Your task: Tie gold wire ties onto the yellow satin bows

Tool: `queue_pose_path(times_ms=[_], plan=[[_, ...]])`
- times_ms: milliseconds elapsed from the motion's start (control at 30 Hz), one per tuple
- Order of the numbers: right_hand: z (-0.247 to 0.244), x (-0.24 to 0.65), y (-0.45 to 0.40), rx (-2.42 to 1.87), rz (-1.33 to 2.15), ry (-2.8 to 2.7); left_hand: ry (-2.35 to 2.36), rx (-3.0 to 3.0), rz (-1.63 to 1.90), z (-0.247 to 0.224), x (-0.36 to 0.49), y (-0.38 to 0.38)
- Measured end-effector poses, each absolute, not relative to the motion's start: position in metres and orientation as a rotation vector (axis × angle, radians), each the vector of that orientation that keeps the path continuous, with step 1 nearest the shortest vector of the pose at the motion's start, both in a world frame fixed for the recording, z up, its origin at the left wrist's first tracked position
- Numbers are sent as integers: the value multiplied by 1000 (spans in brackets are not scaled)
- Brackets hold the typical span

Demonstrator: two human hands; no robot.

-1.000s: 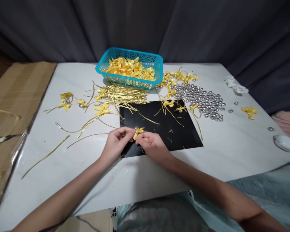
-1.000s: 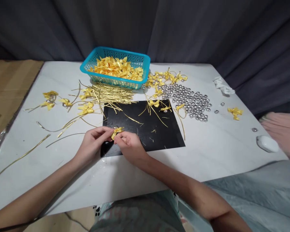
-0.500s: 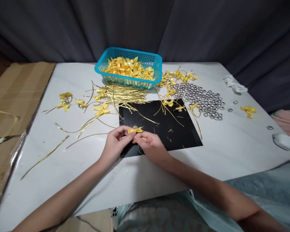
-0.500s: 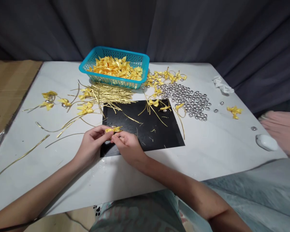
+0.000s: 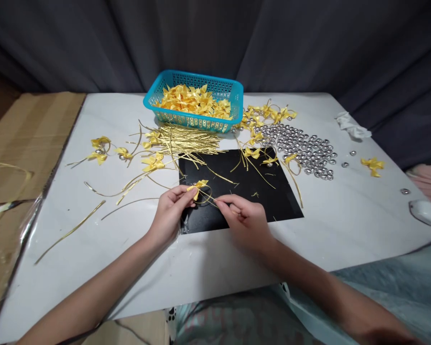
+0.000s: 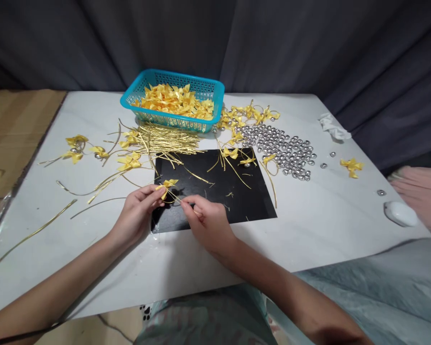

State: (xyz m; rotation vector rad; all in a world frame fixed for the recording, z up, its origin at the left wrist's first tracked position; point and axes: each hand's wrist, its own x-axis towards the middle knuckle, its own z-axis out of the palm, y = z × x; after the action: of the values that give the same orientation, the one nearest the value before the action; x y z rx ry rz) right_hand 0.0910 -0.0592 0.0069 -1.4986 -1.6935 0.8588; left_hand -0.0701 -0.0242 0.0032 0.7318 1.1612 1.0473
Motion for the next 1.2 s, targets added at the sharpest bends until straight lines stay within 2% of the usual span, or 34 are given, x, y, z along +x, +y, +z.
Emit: queue_pose_path(times_ms=[133,333,467,600,700,900,1200], plan=[[8,97,-58,-1494,761,-1771,1160,744,1039,5,-69,-25],[18,105,-56,-1362,695,-2253,1161,839,1043,3,-70,-24],[35,108,-47,-1217,465,-2678,1206,1075,1032,2,-74,-23],[55,108,-29,-976,275,-2774,1191,1241,953,2,-75,-25],[65,102,-11,-849,384,-2763,1145,1349,859,0,-74,-28],[63,87,18,-862,726,-2726,1159,1494,742,-3,-71,-32],[48,101,19,-1132,591,-2507,1178,1392,744,0,-70,-30]])
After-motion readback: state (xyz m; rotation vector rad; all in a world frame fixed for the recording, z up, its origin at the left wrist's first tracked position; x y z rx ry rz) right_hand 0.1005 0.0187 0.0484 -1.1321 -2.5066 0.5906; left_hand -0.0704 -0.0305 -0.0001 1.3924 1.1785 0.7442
